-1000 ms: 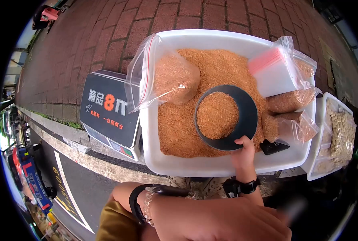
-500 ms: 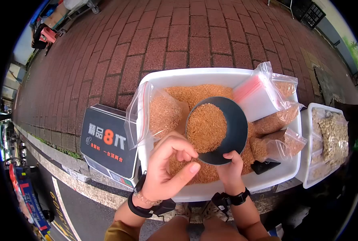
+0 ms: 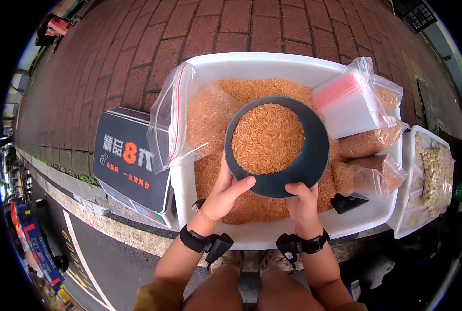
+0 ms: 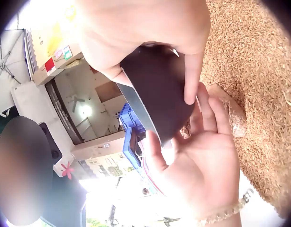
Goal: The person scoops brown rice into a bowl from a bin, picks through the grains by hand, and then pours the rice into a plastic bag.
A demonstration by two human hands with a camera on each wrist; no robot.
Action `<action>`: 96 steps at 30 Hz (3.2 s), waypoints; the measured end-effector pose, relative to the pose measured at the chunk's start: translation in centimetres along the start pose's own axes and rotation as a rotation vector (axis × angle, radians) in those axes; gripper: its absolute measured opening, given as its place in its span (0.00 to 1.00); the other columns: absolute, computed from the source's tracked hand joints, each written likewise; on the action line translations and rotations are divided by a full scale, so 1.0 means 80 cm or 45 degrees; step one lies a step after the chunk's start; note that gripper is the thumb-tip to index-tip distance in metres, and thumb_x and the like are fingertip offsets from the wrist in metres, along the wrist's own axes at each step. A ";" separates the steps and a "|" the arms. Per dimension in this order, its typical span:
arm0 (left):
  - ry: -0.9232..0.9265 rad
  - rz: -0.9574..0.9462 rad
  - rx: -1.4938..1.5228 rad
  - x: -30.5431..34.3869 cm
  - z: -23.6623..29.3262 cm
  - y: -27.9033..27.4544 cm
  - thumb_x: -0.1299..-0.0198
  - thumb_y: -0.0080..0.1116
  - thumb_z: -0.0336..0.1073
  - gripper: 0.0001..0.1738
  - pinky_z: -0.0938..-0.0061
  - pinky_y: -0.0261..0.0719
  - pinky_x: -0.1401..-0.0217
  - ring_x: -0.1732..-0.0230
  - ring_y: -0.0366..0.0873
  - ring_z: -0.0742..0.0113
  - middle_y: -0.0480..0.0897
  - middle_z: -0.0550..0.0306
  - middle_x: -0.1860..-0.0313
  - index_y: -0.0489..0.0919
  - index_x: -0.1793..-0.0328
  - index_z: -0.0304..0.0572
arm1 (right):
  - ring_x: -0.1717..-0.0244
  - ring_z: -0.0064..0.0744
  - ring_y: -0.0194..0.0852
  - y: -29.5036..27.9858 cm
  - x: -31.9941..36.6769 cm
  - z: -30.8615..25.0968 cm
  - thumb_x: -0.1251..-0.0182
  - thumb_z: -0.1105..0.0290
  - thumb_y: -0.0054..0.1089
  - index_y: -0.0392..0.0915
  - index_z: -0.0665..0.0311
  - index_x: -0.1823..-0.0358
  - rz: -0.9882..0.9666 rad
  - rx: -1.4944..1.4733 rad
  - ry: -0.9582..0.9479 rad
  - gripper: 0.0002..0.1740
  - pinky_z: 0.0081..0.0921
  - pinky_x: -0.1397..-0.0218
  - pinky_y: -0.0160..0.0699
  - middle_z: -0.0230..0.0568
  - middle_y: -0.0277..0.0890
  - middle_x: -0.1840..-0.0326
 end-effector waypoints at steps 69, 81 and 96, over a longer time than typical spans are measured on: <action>0.053 0.201 0.236 0.010 -0.014 -0.027 0.60 0.45 0.29 0.39 0.67 0.56 0.34 0.37 0.61 0.59 0.65 0.52 0.38 0.56 0.35 0.35 | 0.37 0.35 0.53 0.032 -0.002 -0.093 0.43 0.66 0.49 0.52 0.64 0.36 0.022 0.320 -0.359 0.33 0.32 0.33 0.45 0.45 0.57 0.40; 0.392 -0.096 -0.546 -0.008 0.014 0.006 0.61 0.39 0.16 0.49 0.69 0.38 0.29 0.29 0.41 0.61 0.45 0.49 0.30 0.38 0.28 0.43 | 0.52 0.23 0.60 -0.024 -0.019 -0.015 0.58 0.85 0.36 0.49 0.65 0.34 -0.015 0.402 -0.117 0.41 0.17 0.49 0.62 0.36 0.59 0.46; 0.361 -0.058 -0.487 -0.001 0.012 0.001 0.61 0.37 0.17 0.46 0.69 0.33 0.29 0.28 0.38 0.60 0.45 0.47 0.30 0.37 0.29 0.36 | 0.33 0.33 0.44 0.013 -0.013 -0.020 0.56 0.87 0.31 0.43 0.69 0.33 -0.251 0.582 -0.217 0.41 0.28 0.32 0.42 0.45 0.48 0.34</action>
Point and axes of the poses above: each hand's wrist, its own x-axis away from the middle knuckle, its own y-axis out of the palm, z = x × y, the point moved 7 cm from there along -x, towards the middle knuckle
